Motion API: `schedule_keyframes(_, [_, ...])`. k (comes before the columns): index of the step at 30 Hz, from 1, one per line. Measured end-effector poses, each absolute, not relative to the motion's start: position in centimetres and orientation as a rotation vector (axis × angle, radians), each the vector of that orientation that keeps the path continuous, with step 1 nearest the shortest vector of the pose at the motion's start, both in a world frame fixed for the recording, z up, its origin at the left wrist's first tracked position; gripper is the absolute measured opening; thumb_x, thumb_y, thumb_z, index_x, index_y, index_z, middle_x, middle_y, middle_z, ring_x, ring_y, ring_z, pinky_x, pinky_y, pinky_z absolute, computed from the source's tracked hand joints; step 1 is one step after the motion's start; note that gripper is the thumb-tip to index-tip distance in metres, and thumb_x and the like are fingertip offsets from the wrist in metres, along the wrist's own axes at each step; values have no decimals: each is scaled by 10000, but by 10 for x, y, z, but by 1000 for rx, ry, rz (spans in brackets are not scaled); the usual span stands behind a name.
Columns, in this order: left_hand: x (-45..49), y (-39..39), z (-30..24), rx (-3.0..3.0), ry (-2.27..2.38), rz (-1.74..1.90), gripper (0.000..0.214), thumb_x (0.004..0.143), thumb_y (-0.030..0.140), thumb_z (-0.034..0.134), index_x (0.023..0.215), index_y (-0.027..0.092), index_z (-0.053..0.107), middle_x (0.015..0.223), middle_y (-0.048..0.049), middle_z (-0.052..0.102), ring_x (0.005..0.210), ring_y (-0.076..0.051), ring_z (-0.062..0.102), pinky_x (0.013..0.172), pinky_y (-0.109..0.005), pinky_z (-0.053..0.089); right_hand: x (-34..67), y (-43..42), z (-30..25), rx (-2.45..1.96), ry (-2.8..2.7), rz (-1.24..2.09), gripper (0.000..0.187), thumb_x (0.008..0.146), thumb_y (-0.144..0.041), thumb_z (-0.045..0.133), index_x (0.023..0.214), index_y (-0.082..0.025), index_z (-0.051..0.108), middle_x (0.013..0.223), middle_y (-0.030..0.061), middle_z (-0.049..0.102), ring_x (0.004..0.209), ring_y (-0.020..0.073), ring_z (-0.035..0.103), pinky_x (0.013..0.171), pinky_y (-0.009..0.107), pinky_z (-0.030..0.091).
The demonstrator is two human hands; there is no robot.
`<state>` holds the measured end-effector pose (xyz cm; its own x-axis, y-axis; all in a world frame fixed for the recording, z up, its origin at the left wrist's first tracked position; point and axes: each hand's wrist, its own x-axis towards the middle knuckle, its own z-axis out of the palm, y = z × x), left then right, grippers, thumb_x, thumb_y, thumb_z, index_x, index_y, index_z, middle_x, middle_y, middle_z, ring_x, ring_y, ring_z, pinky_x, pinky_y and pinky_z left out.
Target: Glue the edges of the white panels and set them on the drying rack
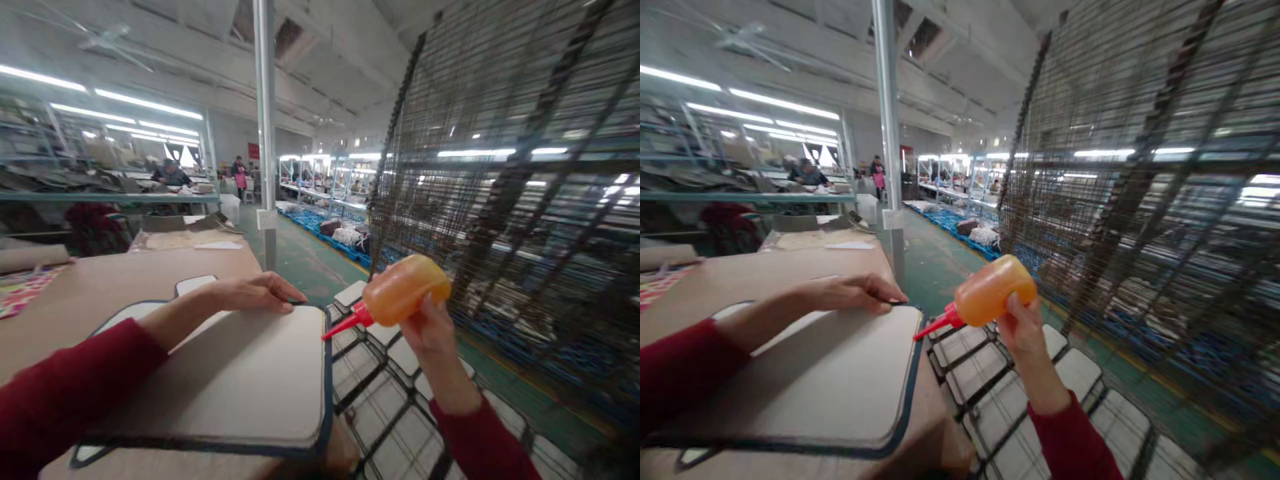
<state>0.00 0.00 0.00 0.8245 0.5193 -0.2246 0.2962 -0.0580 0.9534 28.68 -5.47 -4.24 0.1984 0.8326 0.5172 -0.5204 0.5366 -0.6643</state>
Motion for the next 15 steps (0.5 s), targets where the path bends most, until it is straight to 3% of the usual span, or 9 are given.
schedule_keyframes(5, [-1, 0, 1, 1609, 716, 251, 343, 755, 301, 716, 1066, 157, 740, 845, -64, 770, 763, -231, 715, 668, -249, 555, 286, -58, -39, -392, -1001, 955, 506, 560, -429, 848, 1019, -286, 687, 993, 51, 752, 1080, 330, 647, 1031, 598, 416])
schedule_keyframes(15, [-1, 2, -3, 1481, 807, 329, 348, 675, 238, 764, 1008, 137, 767, 779, -99, 767, 732, -273, 722, 592, -272, 563, 284, -60, -41, -408, -1037, 972, 560, 539, -456, 849, 1039, -279, 672, 1016, 52, 743, 1081, 322, 643, 1051, 598, 388])
